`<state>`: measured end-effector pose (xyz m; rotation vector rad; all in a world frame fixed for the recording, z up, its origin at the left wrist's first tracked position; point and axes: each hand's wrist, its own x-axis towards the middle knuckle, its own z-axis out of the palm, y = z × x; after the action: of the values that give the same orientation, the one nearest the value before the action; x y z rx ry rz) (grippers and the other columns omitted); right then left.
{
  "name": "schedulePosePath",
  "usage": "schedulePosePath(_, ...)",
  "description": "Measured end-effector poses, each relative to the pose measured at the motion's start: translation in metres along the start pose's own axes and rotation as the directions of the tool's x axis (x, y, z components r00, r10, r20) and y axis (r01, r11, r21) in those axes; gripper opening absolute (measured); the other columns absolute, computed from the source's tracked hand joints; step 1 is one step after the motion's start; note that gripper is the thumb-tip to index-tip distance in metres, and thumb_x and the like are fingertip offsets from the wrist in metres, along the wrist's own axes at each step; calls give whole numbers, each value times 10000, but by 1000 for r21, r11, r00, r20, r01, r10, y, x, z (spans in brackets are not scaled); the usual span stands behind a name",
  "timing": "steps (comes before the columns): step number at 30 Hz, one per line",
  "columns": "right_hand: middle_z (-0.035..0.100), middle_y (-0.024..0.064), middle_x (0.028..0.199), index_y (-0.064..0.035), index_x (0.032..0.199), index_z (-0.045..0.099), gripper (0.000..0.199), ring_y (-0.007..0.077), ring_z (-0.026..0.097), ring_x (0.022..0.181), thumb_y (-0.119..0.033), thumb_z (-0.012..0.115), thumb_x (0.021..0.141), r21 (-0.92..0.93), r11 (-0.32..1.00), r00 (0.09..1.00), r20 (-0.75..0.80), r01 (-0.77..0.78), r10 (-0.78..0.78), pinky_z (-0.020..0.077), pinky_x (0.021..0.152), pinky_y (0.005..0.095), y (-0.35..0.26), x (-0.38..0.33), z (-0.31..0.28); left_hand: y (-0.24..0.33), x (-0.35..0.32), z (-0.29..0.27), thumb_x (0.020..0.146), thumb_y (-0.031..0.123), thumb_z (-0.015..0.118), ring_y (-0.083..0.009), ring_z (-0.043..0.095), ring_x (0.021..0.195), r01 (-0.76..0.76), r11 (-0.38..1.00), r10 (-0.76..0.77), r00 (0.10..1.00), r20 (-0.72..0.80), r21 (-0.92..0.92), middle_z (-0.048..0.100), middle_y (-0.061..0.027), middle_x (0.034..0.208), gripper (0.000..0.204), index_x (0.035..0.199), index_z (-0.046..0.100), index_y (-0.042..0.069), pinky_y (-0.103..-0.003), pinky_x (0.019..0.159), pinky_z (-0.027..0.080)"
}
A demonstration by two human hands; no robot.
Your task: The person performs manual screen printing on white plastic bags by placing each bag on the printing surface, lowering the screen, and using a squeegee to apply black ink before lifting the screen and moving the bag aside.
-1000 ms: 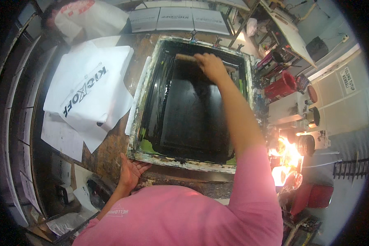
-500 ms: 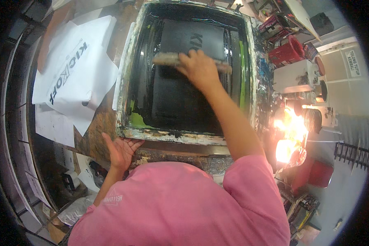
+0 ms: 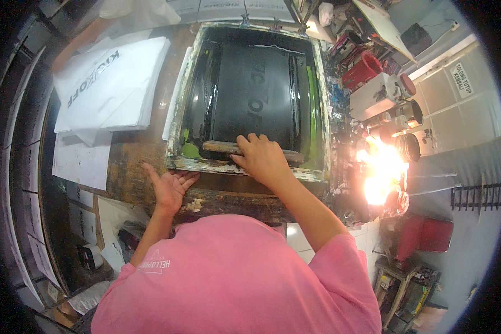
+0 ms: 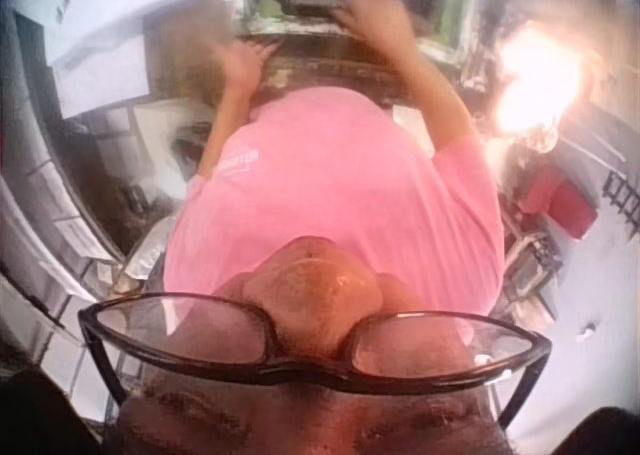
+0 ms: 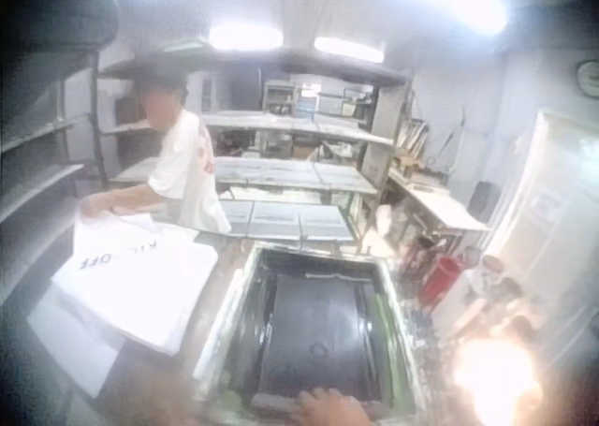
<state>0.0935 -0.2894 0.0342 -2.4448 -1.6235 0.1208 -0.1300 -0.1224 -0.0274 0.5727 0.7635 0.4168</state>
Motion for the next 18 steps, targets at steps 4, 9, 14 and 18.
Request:
schedulePosePath(4, 575, 118, 971, -58, 1023, 608, 329, 329, 614, 973, -330, 726, 880, 28, 999, 995, -97, 26, -23, 553, 808, 448, -12, -14, -10, -3, 3, -6, 837, 954, 241, -414, 612, 1172, -22, 999, 24, 997, 69, -30, 564, -311, 1269, 1229, 1409, 379, -126, -533, 1069, 484)
schedulePosePath(9, 583, 105, 994, -49, 1091, 619, 360, 304, 579, 1017, -312, 732, 874, -132, 991, 963, -268, -25, -11, 358, 1072, 603, -37, -35, -19, 13, -13, 7, 868, 920, 279, -419, 614, 1177, -90, 995, 97, 984, 149, -52, 592, -297, 1253, 1156, 1363, 419, -115, -537, 1084, 472)
schedulePosePath(14, 596, 86, 962, -71, 1066, 645, 357, 274, 589, 974, -352, 718, 859, -189, 980, 872, -488, -67, -35, 348, 1005, 557, -46, -5, -87, 58, -27, 25, 943, 799, 394, -447, 531, 1325, -133, 951, 264, 818, 511, -279, 585, -298, 1340, 960, 1360, 473, -62, -618, 1161, 368)
schedulePosePath(18, 611, 79, 859, -84, 957, 655, 303, 277, 611, 870, -374, 675, 873, -277, 960, 807, -577, -51, -123, 373, 887, 504, -37, 36, -153, 73, -6, 53, 955, 749, 452, -501, 311, 1473, -619, 782, 445, 640, 626, 77, 447, -302, 1507, 870, 1550, 421, 116, -641, 1206, 244)
